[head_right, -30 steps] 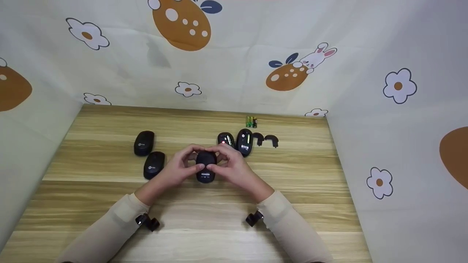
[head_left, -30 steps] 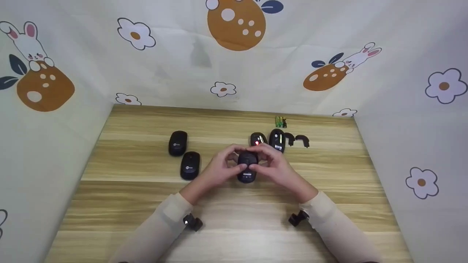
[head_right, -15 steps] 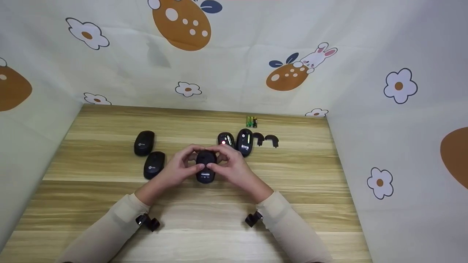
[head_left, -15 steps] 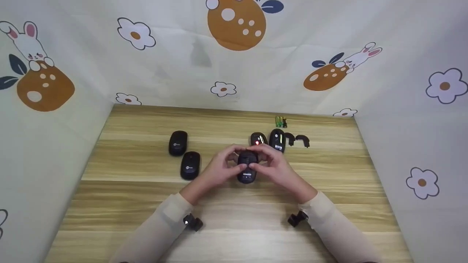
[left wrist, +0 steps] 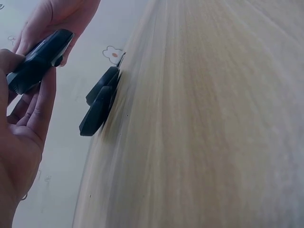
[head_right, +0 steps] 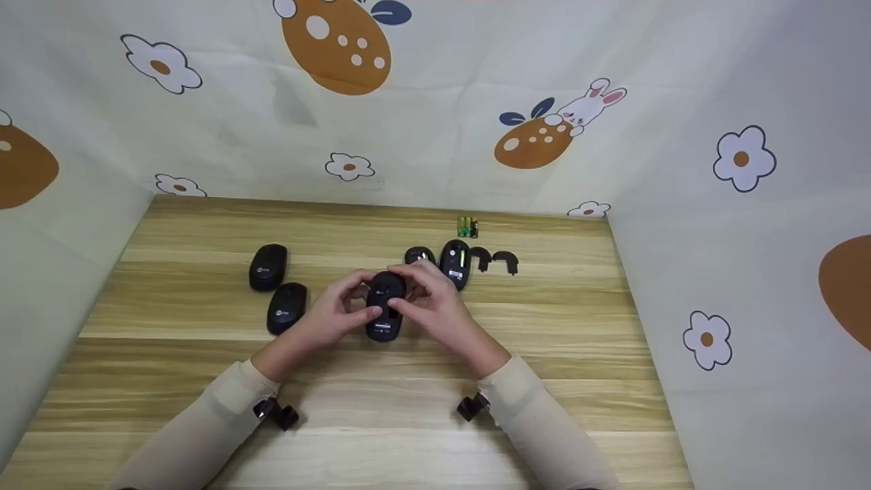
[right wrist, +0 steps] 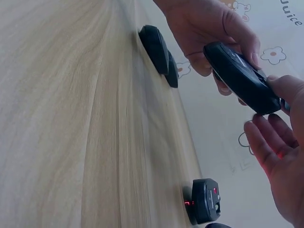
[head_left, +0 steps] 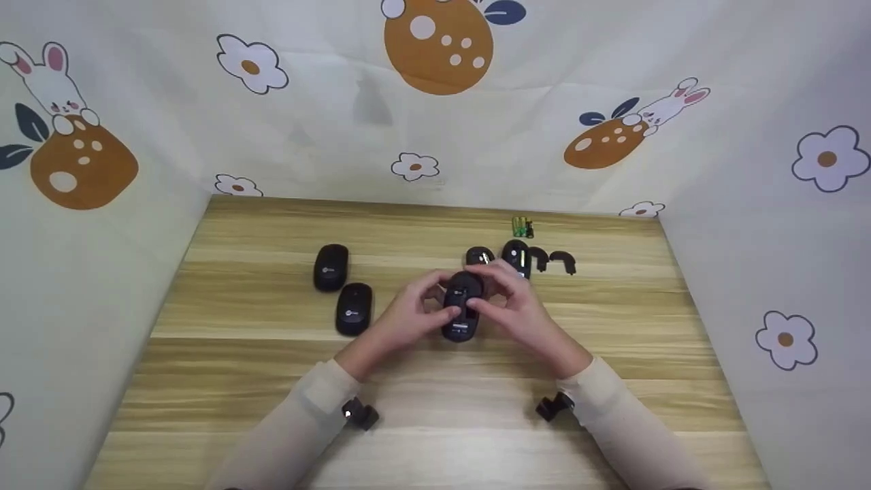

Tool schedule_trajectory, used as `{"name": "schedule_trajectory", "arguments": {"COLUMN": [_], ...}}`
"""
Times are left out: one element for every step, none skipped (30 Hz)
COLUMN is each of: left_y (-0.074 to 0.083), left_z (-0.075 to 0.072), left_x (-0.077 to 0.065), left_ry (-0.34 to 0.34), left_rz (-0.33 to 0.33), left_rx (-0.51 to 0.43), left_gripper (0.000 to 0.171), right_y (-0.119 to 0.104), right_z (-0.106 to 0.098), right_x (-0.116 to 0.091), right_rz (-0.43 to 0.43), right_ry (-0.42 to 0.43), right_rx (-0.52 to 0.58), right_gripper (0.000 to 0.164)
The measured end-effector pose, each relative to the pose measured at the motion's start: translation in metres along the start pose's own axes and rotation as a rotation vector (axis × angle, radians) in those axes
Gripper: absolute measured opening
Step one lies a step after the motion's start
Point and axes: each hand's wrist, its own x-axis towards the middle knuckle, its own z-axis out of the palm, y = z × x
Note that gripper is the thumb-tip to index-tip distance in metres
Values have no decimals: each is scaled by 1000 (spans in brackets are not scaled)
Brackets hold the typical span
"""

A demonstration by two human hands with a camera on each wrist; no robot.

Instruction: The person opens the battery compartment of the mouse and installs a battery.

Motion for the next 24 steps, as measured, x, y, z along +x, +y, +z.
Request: {"name": "schedule_trajectory", "arguments": {"left_y": [0, 1, 1, 1, 1, 1, 1, 1, 1, 1, 1, 1, 1, 0, 0, 0, 0, 0, 0, 0, 0, 0, 0, 0], "left_z": [0, 1, 1, 1, 1, 1, 1, 2, 2, 2, 2, 2, 2, 2, 2, 2, 2, 2, 2, 2, 2, 2, 2, 2], "left_x": [0, 0, 0, 0, 0, 0, -1, -1, 0, 0, 0, 0, 0, 0, 1, 1, 1, 1, 2, 2, 2, 2, 2, 2], "left_ry": [-4, -9, -13, -20, -25, -30, -34, -36, -37, -38, -38, -38, -39, -40, -42, -45, -47, -50, -53, -55, -57, -58, -60, -61], "left_rz": [1, 1, 1, 2, 0, -2, -6, -8, -11, -13, -17, -18, -16, -10, -5, 0, 5, 10, 15, 16, 14, 11, 9, 10], "left_rx": [-3, -7, -4, 0, 5, 11, 15, 23, 30, 33, 38, 38, 38, 40, 43, 45, 47, 47, 48, 52, 56, 59, 61, 63], "left_gripper": [49, 49, 49, 49, 49, 48, 48, 48, 47, 47, 48, 48, 47, 47, 47, 46, 46, 46, 46, 46, 46, 47, 47, 46], "right_y": [1, 1, 1, 1, 1, 1, 0, 0, -1, -2, -2, -2, -2, -2, -2, -1, 0, 0, 1, 1, 2, 3, 3, 4], "right_z": [0, 0, -1, -1, -1, -2, -2, -3, -3, -3, -3, -3, -4, -4, -4, -4, -4, -5, -6, -7, -8, -9, -10, -12], "right_x": [0, 0, 0, 0, 0, 0, 0, 0, 0, -1, -1, -1, -1, -1, -1, -1, -1, -1, -1, -1, -1, -1, -1, -1], "right_rz": [-13, -21, -25, -26, -22, -13, -2, 8, 18, 30, 43, 55, 67, 79, 92, 103, 110, 115, 119, 122, 123, 124, 124, 126], "right_ry": [10, 20, 30, 41, 52, 62, 71, 79, 86, 93, 99, 105, 111, 119, 129, 140, 152, 163, 173, 181, 188, 193, 197, 199], "right_rx": [-8, -15, -20, -21, -17, -11, -4, 4, 12, 22, 32, 45, 61, 79, 101, 128, 156, 182, 208, 229, 247, 258, 262, 256], "right_gripper": [50, 50, 50, 50, 50, 50, 50, 50, 50, 49, 49, 49, 49, 49, 49, 49, 49, 49, 49, 49, 49, 49, 49, 48]}}
